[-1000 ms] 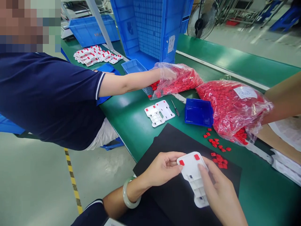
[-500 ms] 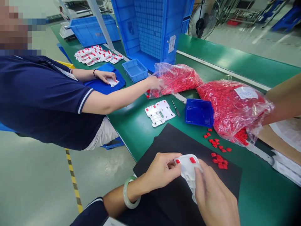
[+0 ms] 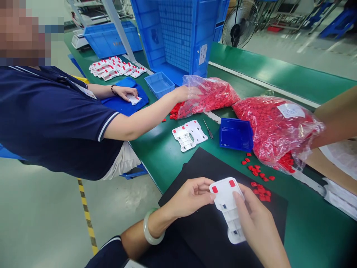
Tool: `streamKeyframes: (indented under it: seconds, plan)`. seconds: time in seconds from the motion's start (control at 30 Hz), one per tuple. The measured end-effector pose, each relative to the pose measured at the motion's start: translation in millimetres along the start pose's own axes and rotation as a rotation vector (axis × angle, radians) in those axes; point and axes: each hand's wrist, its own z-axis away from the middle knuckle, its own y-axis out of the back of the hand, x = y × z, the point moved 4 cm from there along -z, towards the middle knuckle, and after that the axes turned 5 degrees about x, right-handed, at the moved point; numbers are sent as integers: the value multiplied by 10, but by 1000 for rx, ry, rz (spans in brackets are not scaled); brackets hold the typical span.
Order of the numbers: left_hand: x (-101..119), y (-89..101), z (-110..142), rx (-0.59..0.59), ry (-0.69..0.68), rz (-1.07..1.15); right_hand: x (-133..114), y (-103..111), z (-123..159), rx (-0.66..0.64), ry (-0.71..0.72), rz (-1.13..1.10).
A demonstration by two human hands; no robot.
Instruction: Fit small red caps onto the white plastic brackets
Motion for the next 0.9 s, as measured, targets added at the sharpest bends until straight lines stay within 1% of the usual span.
streamKeyframes:
  seconds: [0.07,0.13,0.2,0.23,0.27,0.33,0.4,0.47,0.53,0.6,0.67,0.77,0.83,0.9]
  plan:
    - [-42,-9,-24,74,-33,-7,-39,-10,34,68,93,104]
    - [-84,0,-58,137,-66,-47,-74,-46,59,148,161,140]
    - [-112,27,-105,191,-101,-101,-62,-112,45,187,150,124]
    - [-121,44,-130,207,-116,-118,-31,-157,19,171,114,85]
    - [-126,59,-154,214,-127,-122,13,-207,-16,135,63,15]
    - [-132,77,-187,188,-139,-87,119,-307,-91,24,-58,-226]
    - [-138,73,-186,122,-120,6,207,-385,-142,-71,-177,-545]
    - [-150,46,-147,46,-85,99,250,-437,-154,-129,-274,-815]
    - [-172,1,-88,-8,-69,131,245,-478,-132,-172,-336,-983]
    - [-219,-60,-34,-39,-69,138,212,-509,-91,-181,-362,-1047]
    - [-305,-128,-1,-53,-41,187,175,-516,-50,-139,-330,-1013]
    - [-448,-178,0,-15,59,271,128,-455,-5,-29,-147,-745]
    - [-485,-167,-15,17,129,257,117,-369,14,48,-24,-569]
    - [-449,-149,-30,3,181,191,113,-264,20,83,62,-486]
